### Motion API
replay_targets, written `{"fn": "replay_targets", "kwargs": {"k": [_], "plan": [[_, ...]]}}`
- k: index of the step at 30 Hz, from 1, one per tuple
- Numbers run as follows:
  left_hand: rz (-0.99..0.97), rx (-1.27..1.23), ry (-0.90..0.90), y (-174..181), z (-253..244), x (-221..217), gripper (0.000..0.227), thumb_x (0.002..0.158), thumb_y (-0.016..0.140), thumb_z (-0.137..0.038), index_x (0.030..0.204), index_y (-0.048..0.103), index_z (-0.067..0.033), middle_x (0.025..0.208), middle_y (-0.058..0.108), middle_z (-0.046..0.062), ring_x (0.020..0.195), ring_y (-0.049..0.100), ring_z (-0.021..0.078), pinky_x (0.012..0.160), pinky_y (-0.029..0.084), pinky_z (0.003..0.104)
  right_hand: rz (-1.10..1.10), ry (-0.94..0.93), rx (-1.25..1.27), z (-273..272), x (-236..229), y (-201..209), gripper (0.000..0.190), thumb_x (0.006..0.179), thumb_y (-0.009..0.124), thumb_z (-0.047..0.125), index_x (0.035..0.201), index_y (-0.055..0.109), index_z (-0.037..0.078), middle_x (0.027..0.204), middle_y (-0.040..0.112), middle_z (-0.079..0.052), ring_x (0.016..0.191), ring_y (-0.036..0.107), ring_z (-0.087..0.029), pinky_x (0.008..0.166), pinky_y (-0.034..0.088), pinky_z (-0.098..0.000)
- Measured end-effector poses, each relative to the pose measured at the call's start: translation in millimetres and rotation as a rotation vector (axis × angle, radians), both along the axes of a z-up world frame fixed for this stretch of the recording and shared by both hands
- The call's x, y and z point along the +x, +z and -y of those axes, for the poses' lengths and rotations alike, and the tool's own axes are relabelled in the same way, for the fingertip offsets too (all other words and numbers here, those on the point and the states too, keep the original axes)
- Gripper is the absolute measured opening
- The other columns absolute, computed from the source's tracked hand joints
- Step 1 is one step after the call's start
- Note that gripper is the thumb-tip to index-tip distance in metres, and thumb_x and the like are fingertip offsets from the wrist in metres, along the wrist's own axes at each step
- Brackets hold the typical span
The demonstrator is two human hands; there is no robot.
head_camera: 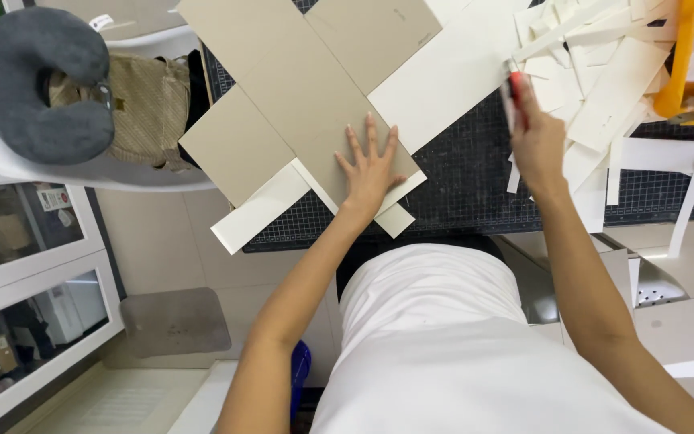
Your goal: Cutting out cross-shaped templates from cardboard sheets using a utility knife on a cutting mat.
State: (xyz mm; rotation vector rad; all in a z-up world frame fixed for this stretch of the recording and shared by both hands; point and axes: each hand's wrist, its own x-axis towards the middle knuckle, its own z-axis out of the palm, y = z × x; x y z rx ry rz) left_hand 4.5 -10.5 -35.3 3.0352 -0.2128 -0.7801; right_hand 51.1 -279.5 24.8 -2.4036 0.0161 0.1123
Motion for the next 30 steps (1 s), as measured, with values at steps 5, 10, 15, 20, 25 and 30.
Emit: {"fn": "replay_targets", "kwargs": {"k": [5,10,15,20,25,30], "plan": [[0.001,-0.014,-0.061,4,-13,1,0.102,0.085,0.063,-0.074,0.16,0.015,-0.0257,0.161,-0.014,0.022,0.143,-0.004,0.0611,0.103,0.026,0.081,-0.02,-0.18,0.013,8,12,-7,0.051,0.112,0.055,0.005,0.159,0.035,0.01,0.078,0.06,-0.012,0.053,0.048,-0.017,0.047,0.046,-0.0306],[0.008,-0.122,-0.075,5,-53,-25,0.093,0.087,0.057,-0.071,0.152,0.034,-0.0098,0.161,-0.004,0.027,0.143,0.001,0.0585,0.106,0.02,0.079,0.025,-0.027,0.149,-15,23,8,0.044,0.109,0.055,0.004,0.152,0.044,-0.001,0.085,0.058,-0.011,0.058,0.045,-0.015,0.048,0.041,-0.0287],[0.572,-0.213,-0.275,17,-101,-46,0.039,0.09,0.075,-0.045,0.087,0.057,-0.011,0.156,0.041,0.019,0.145,0.039,0.0347,0.104,0.044,0.065,-0.145,0.098,0.223,-44,42,12,0.065,0.108,0.051,0.002,0.161,0.024,0.03,0.08,0.062,-0.012,0.052,0.054,-0.019,0.047,0.057,-0.0329],[0.433,-0.425,-0.051,19,-54,58,0.035,0.098,0.069,-0.024,0.125,0.053,-0.0104,0.164,0.018,0.014,0.153,0.021,0.0338,0.107,0.036,0.068,0.106,0.244,0.221,-119,88,-18,0.053,0.109,0.049,0.001,0.156,0.035,0.019,0.08,0.065,-0.011,0.055,0.051,-0.017,0.054,0.045,-0.0316],[0.187,-0.382,0.202,9,-16,153,0.084,0.092,0.08,-0.031,0.154,0.029,-0.0068,0.165,-0.008,0.007,0.154,0.005,0.0417,0.105,0.025,0.082,0.118,0.218,0.153,-145,117,-33,0.045,0.11,0.045,0.005,0.153,0.036,0.013,0.072,0.056,-0.009,0.057,0.047,-0.019,0.055,0.039,-0.0342],[-0.081,-0.194,0.235,15,-5,177,0.096,0.093,0.068,-0.003,0.161,0.001,-0.0044,0.164,-0.021,0.005,0.151,-0.012,0.0463,0.101,0.023,0.086,0.119,0.294,0.069,-145,125,-44,0.045,0.109,0.042,0.009,0.154,0.036,0.014,0.068,0.058,-0.013,0.056,0.053,-0.03,0.057,0.04,-0.0413]]}}
